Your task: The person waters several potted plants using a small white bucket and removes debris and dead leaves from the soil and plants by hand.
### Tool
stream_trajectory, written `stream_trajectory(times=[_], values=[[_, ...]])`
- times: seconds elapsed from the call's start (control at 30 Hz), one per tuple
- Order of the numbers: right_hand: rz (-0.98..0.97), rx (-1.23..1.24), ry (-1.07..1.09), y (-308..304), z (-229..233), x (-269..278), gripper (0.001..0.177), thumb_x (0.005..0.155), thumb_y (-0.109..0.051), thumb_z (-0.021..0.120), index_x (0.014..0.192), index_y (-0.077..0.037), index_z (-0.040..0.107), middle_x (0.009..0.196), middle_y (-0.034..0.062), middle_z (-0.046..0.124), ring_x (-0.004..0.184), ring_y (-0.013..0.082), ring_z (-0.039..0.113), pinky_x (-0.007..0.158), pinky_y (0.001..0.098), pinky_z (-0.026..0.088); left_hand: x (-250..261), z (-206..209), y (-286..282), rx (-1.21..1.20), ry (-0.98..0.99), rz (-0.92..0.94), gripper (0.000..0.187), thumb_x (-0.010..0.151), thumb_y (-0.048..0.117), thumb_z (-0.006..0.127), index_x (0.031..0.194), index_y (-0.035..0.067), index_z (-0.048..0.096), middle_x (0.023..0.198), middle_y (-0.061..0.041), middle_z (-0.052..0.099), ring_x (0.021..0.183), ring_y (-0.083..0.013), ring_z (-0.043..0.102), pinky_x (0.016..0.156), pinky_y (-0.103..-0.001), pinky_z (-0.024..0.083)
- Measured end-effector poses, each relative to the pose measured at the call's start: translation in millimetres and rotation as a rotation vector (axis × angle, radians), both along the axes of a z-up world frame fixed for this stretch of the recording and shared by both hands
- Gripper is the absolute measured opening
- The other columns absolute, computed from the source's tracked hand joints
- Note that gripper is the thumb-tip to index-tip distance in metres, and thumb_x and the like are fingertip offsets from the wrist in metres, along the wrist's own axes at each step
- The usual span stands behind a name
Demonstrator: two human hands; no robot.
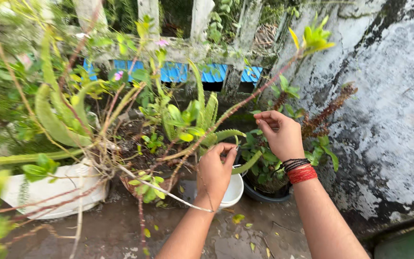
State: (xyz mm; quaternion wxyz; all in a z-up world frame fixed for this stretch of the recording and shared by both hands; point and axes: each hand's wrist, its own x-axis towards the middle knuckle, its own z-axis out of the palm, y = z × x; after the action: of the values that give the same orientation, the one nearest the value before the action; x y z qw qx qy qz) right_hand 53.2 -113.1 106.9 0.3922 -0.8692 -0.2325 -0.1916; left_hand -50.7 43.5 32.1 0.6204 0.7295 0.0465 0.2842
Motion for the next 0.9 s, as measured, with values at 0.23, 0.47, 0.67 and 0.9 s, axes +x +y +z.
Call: stream_trajectory(times=[0.23,0.47,0.67,0.9], values=[[0.074,-0.409,0.278,35.9,75.0,19.7,0.016,0.085,-0.016,0.079,0.1,-0.011,0.082,0.091,0.0018,0.082,0.082,0.009,0.075,0.08,0.0267,0.059,4.7,-6.0,-7.7,-0.272,0.03,0.14,0.022,0.087,0.026,0.077,0.091,0.004,0.075,0.088,-0.007,0.073,0.069,-0.0185,0.069,0.067,-0.031,0.054],[0.075,-0.506,0.213,72.9,77.0,-48.6,0.021,0.087,-0.016,0.077,0.106,-0.018,0.085,0.077,0.0137,0.074,0.067,0.021,0.065,0.067,0.0363,0.053,8.6,-14.9,11.9,-0.371,-0.154,0.223,0.035,0.084,0.013,0.083,0.102,0.004,0.055,0.109,-0.011,0.052,0.087,-0.0183,0.062,0.071,-0.028,0.059],[0.14,-0.512,0.043,79.3,49.3,-43.9,0.022,0.083,-0.021,0.079,0.102,-0.009,0.078,0.084,0.0115,0.077,0.073,0.0213,0.076,0.071,0.0353,0.059,15.0,-16.3,25.6,-0.327,-0.204,0.231,0.043,0.081,0.006,0.079,0.122,0.008,0.063,0.111,-0.011,0.056,0.096,-0.0208,0.064,0.074,-0.029,0.06],[0.555,-0.608,-0.278,93.5,23.5,-26.4,0.021,0.082,-0.018,0.078,0.101,-0.009,0.075,0.091,0.0109,0.077,0.083,0.0267,0.074,0.074,0.0376,0.058,10.8,-22.6,44.1,-0.068,-0.101,0.245,0.029,0.08,0.006,0.081,0.108,0.006,0.073,0.112,-0.014,0.067,0.098,-0.0305,0.068,0.086,-0.039,0.053]])
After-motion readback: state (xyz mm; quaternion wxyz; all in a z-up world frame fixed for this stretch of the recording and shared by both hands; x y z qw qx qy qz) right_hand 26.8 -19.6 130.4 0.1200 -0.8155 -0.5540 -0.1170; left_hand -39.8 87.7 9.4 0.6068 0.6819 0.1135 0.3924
